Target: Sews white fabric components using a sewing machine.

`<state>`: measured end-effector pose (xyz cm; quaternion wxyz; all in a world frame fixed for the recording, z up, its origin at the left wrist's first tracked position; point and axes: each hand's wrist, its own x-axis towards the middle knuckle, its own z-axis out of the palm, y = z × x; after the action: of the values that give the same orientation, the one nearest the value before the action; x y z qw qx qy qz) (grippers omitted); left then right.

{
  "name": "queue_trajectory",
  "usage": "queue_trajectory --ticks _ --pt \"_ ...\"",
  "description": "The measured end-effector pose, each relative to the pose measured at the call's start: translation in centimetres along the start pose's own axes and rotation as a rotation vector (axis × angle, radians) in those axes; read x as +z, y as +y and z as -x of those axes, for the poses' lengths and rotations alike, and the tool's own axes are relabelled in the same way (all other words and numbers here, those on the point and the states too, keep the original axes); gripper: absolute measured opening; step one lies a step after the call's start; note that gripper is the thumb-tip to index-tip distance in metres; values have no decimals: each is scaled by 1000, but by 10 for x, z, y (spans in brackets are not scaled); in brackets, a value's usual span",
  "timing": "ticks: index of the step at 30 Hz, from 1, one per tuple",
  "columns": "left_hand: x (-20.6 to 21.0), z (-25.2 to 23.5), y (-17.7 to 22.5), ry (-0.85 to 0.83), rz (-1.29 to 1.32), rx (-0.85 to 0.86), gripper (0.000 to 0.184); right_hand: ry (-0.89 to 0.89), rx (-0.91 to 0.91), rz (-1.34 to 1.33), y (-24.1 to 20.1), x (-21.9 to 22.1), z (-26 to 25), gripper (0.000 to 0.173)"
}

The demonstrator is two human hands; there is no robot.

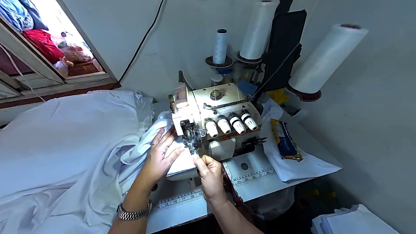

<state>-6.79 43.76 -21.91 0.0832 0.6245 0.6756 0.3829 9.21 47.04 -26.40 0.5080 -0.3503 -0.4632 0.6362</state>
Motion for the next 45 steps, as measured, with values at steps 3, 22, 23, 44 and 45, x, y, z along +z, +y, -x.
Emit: queue_trajectory --ticks 3,22,23,44,45 --pt "-4 -17 -8 -8 48 -48 44 5 -5 1 2 0 0 45" --pt "2 96 12 263 95 -478 46 -365 -136 112 28 -31 59 29" --pt "4 106 17 255 79 -470 47 -387 -128 131 26 -30 58 26" --pt "13 105 33 290 -384 293 30 -69 11 -227 -21 -43 36 28" --pt "12 101 27 274 -402 317 24 -112 13 -246 -22 -47 42 28"
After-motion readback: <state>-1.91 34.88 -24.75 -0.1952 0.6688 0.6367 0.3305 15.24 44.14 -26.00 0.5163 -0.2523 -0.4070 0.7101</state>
